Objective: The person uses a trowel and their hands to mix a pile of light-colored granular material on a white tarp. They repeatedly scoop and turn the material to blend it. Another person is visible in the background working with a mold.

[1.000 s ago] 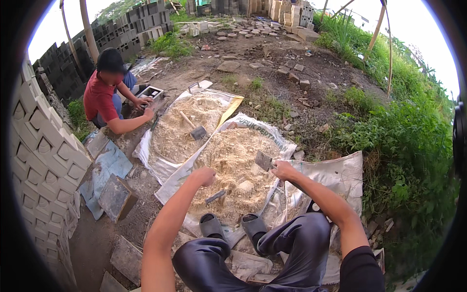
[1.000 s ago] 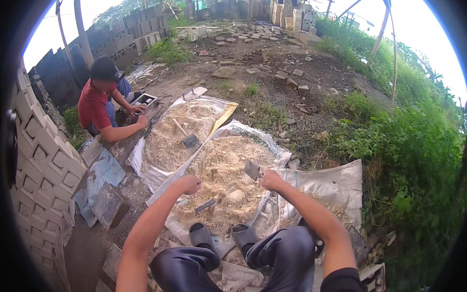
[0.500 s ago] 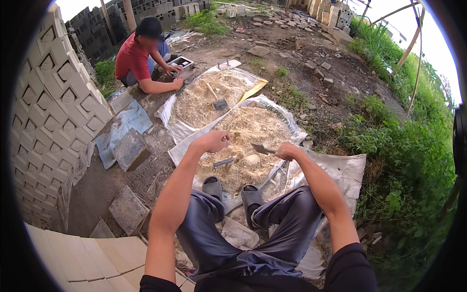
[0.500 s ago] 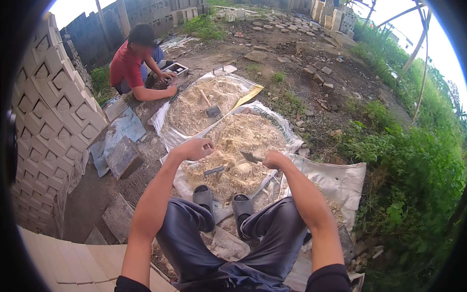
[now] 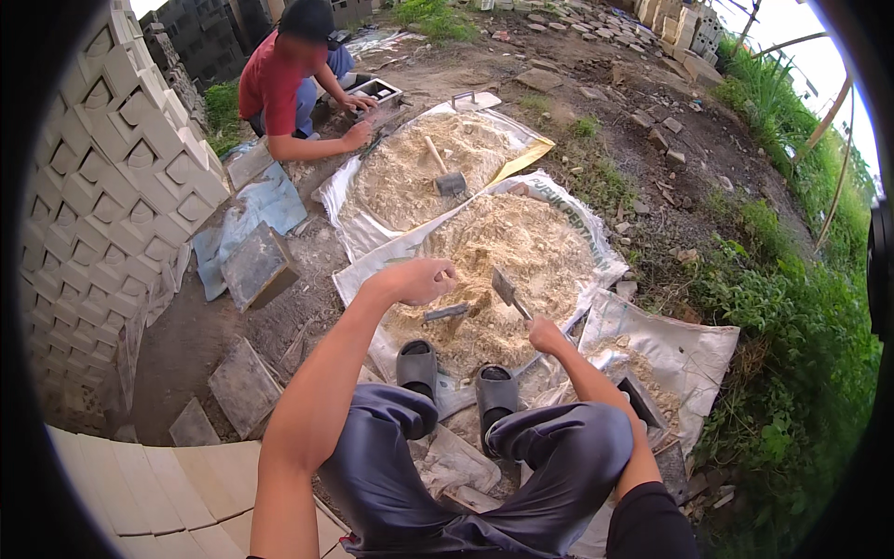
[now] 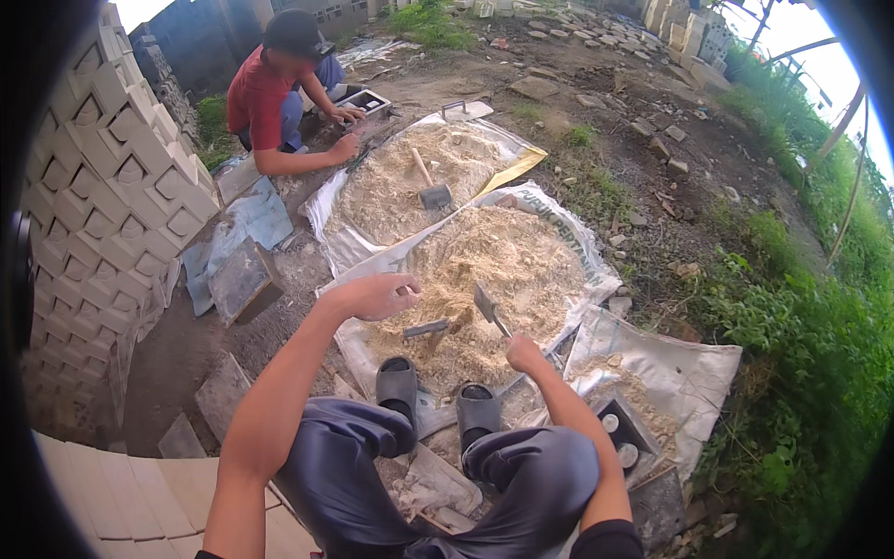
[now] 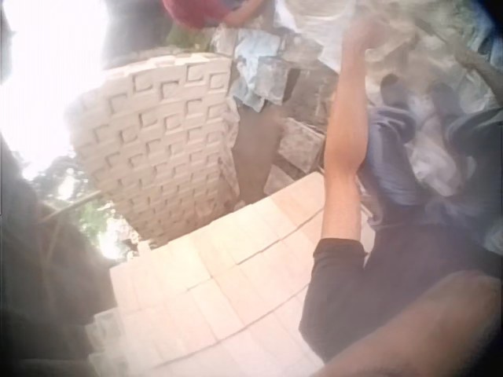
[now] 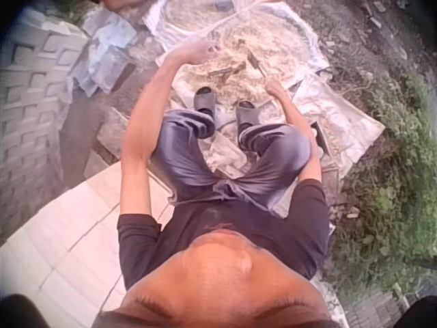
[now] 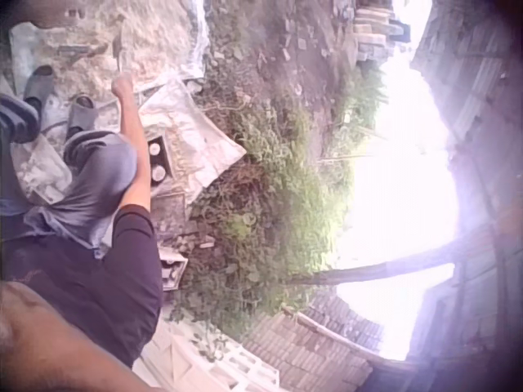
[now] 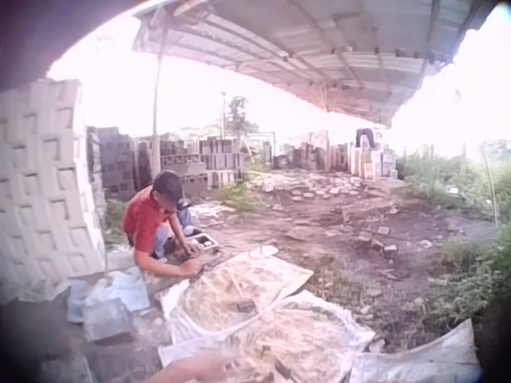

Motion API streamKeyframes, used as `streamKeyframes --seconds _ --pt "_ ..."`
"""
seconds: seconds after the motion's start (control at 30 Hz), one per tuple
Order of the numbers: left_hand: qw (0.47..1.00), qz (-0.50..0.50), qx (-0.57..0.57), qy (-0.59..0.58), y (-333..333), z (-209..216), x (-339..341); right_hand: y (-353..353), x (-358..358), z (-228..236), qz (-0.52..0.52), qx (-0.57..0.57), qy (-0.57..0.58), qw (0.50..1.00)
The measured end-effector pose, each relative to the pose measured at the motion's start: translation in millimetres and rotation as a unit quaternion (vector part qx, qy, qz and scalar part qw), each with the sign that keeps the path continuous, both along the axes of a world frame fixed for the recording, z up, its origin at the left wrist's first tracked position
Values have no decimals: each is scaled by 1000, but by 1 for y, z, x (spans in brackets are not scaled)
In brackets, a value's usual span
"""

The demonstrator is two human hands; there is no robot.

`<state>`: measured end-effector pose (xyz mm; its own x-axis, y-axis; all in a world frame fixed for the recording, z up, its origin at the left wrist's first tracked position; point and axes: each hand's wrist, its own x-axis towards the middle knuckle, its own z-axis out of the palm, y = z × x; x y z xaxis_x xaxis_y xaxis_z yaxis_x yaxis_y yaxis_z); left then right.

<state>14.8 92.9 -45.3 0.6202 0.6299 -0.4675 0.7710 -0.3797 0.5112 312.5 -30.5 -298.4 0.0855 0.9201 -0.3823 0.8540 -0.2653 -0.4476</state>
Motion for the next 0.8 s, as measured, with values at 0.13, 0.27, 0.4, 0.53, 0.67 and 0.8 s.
streamKeyframes --seconds 0.13,0.27,0.4,0.53,0.67,0.8 --pt "997 4 -64 38 -3 5 -12 -35 -34 -70 -96 -34 112 988" --pt "996 3 -59 74 -7 27 -20 -43 -55 -83 -150 35 116 981" --pt "997 -53 54 13 -14 32 6 -44 -30 -100 -179 15 146 973" --pt "990 -100 -28 -96 -1 0 24 -32 -13 -81 -260 -119 360 888" --pt "988 -92 72 102 19 -125 11 -15 -13 -65 -294 -139 475 817" --pt "970 -82 179 146 29 -239 3 -7 -19 -93 -364 -123 492 781"
